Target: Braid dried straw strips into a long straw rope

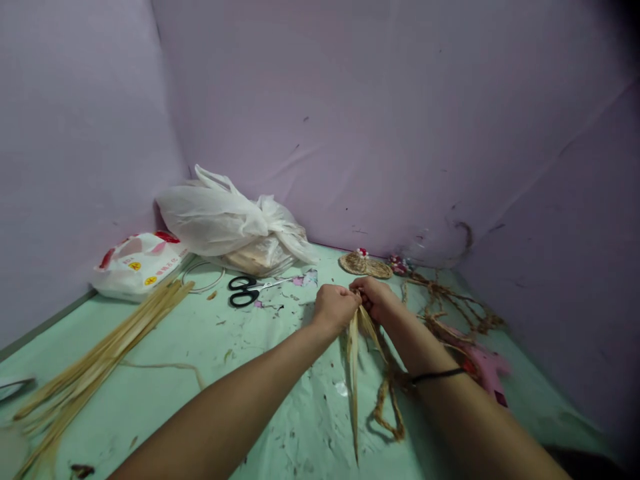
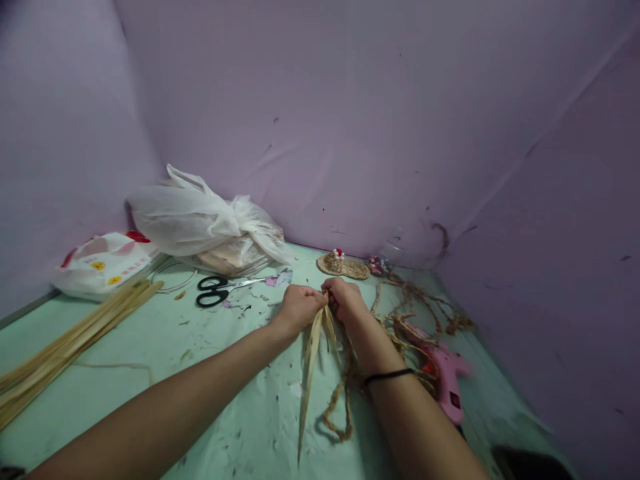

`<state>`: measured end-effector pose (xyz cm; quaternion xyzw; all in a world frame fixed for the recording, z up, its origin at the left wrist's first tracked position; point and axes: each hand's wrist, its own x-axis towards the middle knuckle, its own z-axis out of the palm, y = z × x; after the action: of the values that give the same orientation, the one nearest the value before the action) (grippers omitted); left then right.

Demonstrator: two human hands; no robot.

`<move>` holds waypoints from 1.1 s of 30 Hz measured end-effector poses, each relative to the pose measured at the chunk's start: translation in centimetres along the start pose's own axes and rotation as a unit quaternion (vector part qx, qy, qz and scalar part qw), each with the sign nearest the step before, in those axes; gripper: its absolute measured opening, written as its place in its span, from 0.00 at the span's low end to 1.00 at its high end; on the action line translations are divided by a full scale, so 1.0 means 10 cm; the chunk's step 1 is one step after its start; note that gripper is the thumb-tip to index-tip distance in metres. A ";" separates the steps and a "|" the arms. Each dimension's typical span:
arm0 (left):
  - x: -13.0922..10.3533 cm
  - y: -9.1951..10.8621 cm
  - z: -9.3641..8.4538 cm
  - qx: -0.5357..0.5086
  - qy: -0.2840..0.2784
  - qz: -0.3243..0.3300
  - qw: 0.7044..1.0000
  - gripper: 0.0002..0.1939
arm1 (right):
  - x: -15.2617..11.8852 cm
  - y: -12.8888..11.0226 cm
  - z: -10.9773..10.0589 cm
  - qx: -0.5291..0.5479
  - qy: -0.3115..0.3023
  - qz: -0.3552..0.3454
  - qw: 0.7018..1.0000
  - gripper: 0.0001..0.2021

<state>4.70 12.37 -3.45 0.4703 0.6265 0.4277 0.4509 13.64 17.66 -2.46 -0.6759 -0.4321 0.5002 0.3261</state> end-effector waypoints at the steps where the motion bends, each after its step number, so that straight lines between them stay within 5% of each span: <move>1: 0.00 -0.01 0.01 0.011 0.001 0.020 1.000 0.08 | 0.00 0.03 0.01 -0.006 0.029 -0.012 0.999 0.09; 6: -0.08 0.03 -0.01 0.125 0.006 0.068 0.990 0.07 | -0.05 0.11 0.00 -0.111 0.105 -0.120 0.981 0.04; 10: -0.12 0.05 -0.04 0.139 0.020 0.024 0.990 0.06 | -0.04 0.07 -0.02 -0.163 0.050 -0.042 0.985 0.06; 16: -0.04 0.02 -0.01 0.072 0.029 0.011 0.997 0.08 | 0.06 0.04 0.02 -0.189 0.112 -0.056 0.974 0.07; 23: -0.02 -0.02 0.00 0.067 0.015 0.015 0.998 0.05 | -0.07 -0.24 -0.03 -0.458 0.097 -0.224 0.855 0.07; 27: -0.11 -0.01 0.02 0.083 0.031 0.012 0.996 0.06 | -0.08 -0.02 -0.08 -0.339 0.060 -0.253 0.904 0.08; 33: -0.26 -0.01 0.09 0.126 -0.004 0.051 0.991 0.08 | -0.19 0.23 -0.16 -0.109 0.036 -0.171 0.979 0.10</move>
<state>5.90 9.94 -3.29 0.5563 0.6488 0.3659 0.3684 15.48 14.97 -3.27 -0.6411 -0.5810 0.3622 0.3467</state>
